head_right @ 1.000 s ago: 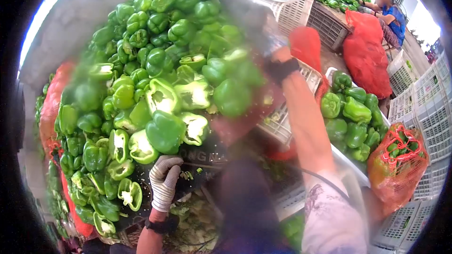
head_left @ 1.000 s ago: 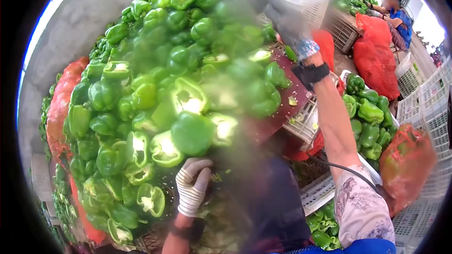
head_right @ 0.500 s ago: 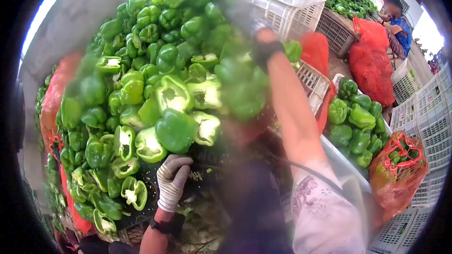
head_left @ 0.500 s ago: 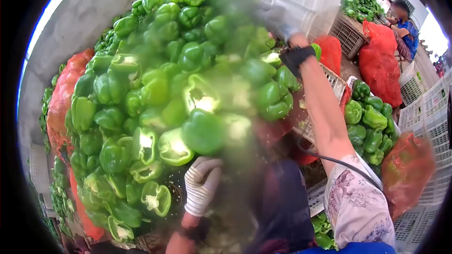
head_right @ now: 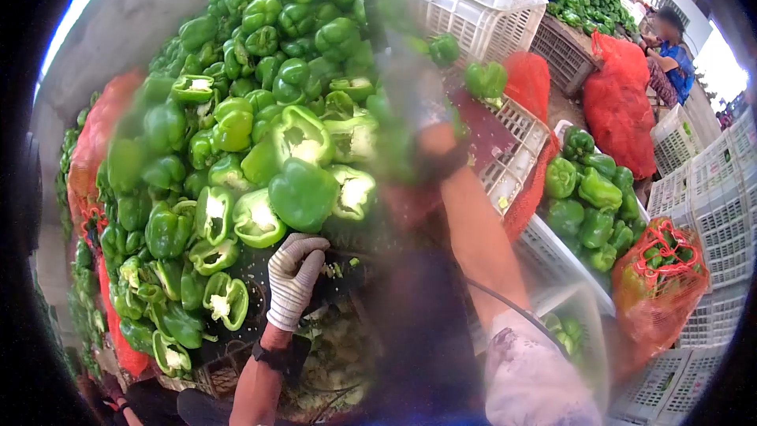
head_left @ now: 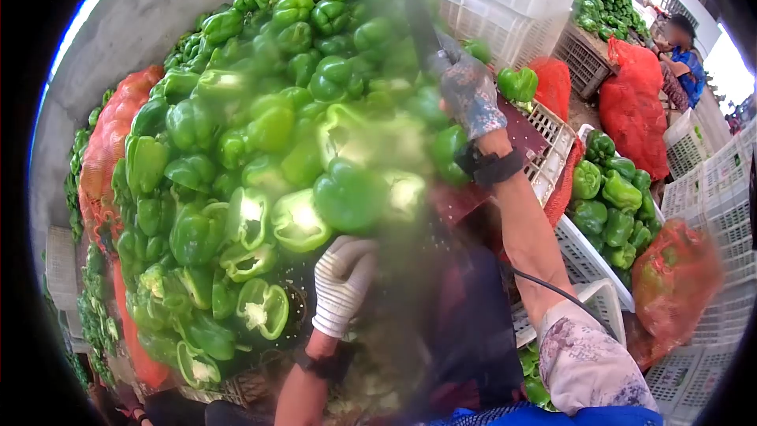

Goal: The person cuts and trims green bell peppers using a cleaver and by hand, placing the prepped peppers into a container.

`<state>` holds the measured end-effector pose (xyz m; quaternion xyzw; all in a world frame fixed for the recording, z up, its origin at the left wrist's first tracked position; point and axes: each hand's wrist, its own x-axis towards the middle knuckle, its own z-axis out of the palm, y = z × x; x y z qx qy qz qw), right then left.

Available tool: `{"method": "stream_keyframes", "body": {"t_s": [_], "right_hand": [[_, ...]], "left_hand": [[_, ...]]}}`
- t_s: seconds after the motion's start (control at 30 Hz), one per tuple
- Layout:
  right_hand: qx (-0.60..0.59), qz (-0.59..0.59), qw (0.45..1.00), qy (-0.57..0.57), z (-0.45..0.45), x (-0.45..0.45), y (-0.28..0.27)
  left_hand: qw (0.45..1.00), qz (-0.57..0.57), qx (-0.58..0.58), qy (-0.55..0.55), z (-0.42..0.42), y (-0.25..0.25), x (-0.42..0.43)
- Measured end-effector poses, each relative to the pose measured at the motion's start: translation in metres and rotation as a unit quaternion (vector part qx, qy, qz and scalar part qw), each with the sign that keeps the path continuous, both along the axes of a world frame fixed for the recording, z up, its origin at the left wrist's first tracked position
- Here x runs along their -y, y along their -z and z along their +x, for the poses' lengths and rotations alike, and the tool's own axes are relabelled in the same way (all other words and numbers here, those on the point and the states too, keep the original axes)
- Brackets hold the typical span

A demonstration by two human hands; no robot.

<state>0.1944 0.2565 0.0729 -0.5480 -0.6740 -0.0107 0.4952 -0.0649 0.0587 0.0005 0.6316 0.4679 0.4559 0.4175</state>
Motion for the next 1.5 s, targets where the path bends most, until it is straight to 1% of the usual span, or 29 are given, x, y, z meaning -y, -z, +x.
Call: {"method": "stream_keyframes", "body": {"t_s": [0.03, 0.07, 0.13, 0.2, 0.27, 0.3, 0.33, 0.37, 0.43, 0.47, 0.53, 0.6, 0.63, 0.7, 0.73, 0.8, 0.83, 0.93, 0.97, 1.07, 1.1, 1.17, 1.23, 1.33, 1.37, 1.43, 1.47, 1.5], "right_hand": [[-0.001, -0.01, 1.0, 0.013, -0.001, 0.003, 0.004], [-0.006, -0.028, 0.999, 0.026, -0.006, 0.005, -0.003], [-0.019, -0.076, 0.996, 0.05, -0.017, 0.011, -0.025], [-0.104, -0.081, 0.99, 0.039, -0.033, 0.015, -0.049], [-0.252, -0.032, 0.967, -0.007, -0.055, 0.015, -0.065], [-0.067, 0.002, 0.996, 0.063, -0.061, -0.003, -0.05], [0.119, 0.037, 0.983, 0.132, -0.062, -0.037, -0.019], [0.299, 0.069, 0.931, 0.197, -0.061, -0.059, 0.005], [0.263, -0.015, 0.958, 0.109, -0.055, -0.071, 0.017], [0.245, -0.05, 0.966, 0.062, -0.052, -0.081, 0.016], [0.212, -0.143, 0.966, -0.038, -0.042, -0.081, 0.031], [0.144, -0.173, 0.97, -0.089, -0.028, -0.061, 0.026], [0.094, -0.153, 0.979, -0.098, -0.029, -0.03, 0.007], [0.043, -0.131, 0.986, -0.098, -0.025, 0.014, -0.013], [0.046, -0.129, 0.987, -0.089, -0.017, 0.029, -0.019], [0.046, -0.087, 0.994, -0.051, -0.008, 0.04, -0.016], [0.042, -0.046, 0.998, -0.026, -0.006, 0.042, -0.013], [0.044, -0.017, 0.999, 0.009, 0.001, 0.036, -0.003], [0.019, -0.102, 0.994, 0.018, 0.001, 0.033, -0.007], [0.048, -0.141, 0.988, 0.043, -0.002, 0.019, -0.012], [0.061, -0.09, 0.993, 0.045, -0.005, 0.013, -0.012], [0.045, -0.056, 0.996, 0.048, -0.014, 0.003, -0.007], [-0.014, -0.076, 0.996, 0.053, -0.031, -0.003, -0.02], [0.158, -0.186, 0.967, 0.068, -0.026, -0.074, 0.04], [0.199, -0.23, 0.951, 0.048, -0.03, -0.079, 0.028], [0.28, -0.32, 0.905, 0.012, -0.031, -0.078, 0.005], [0.404, -0.284, 0.869, 0.009, -0.032, -0.073, -0.002], [0.523, -0.241, 0.818, 0.009, -0.033, -0.069, -0.009]], "left_hand": [[1.0, -0.005, 0.004, 0.001, 0.001, -0.003, 0.001], [1.0, -0.007, 0.008, 0.002, 0.0, -0.006, 0.001], [1.0, 0.002, 0.011, 0.007, -0.003, 0.01, -0.002], [1.0, -0.007, 0.018, 0.02, -0.006, 0.015, -0.001], [0.999, -0.012, 0.036, 0.023, -0.006, 0.015, -0.001], [0.999, -0.01, 0.041, 0.023, -0.006, 0.015, -0.001], [0.999, -0.007, 0.043, 0.024, -0.006, 0.013, -0.001], [0.999, -0.003, 0.031, 0.025, -0.006, 0.013, 0.0], [0.999, 0.01, 0.007, 0.029, -0.009, 0.014, -0.001], [0.999, 0.016, 0.024, 0.027, -0.009, 0.02, -0.004], [0.999, -0.001, 0.038, 0.022, -0.009, 0.024, -0.004], [0.999, -0.001, 0.04, 0.027, -0.008, 0.021, -0.003], [0.999, 0.002, 0.039, 0.029, -0.009, 0.018, -0.004], [0.999, -0.003, 0.043, 0.03, -0.011, 0.016, -0.004], [0.998, -0.006, 0.047, 0.031, -0.009, 0.016, -0.003], [0.999, -0.013, 0.042, 0.027, -0.007, 0.016, -0.004], [0.999, -0.013, 0.041, 0.027, -0.007, 0.012, -0.002], [0.999, 0.001, 0.034, 0.024, -0.005, 0.008, -0.001], [0.999, -0.004, 0.038, 0.021, -0.004, 0.007, 0.0], [0.999, -0.011, 0.037, 0.018, -0.004, 0.007, 0.0], [0.999, -0.006, 0.029, 0.019, -0.005, 0.01, -0.002], [1.0, -0.004, 0.021, 0.017, -0.006, 0.015, 0.0], [1.0, 0.004, 0.02, 0.014, -0.005, 0.014, -0.002], [0.999, 0.0, 0.038, 0.015, -0.004, 0.016, -0.002], [1.0, 0.008, 0.009, 0.013, -0.005, 0.014, -0.002], [0.999, 0.05, -0.006, 0.013, -0.006, 0.017, -0.002], [0.997, 0.075, -0.015, 0.013, -0.007, 0.019, -0.004], [1.0, 0.022, 0.011, 0.009, -0.007, 0.023, -0.002]]}}
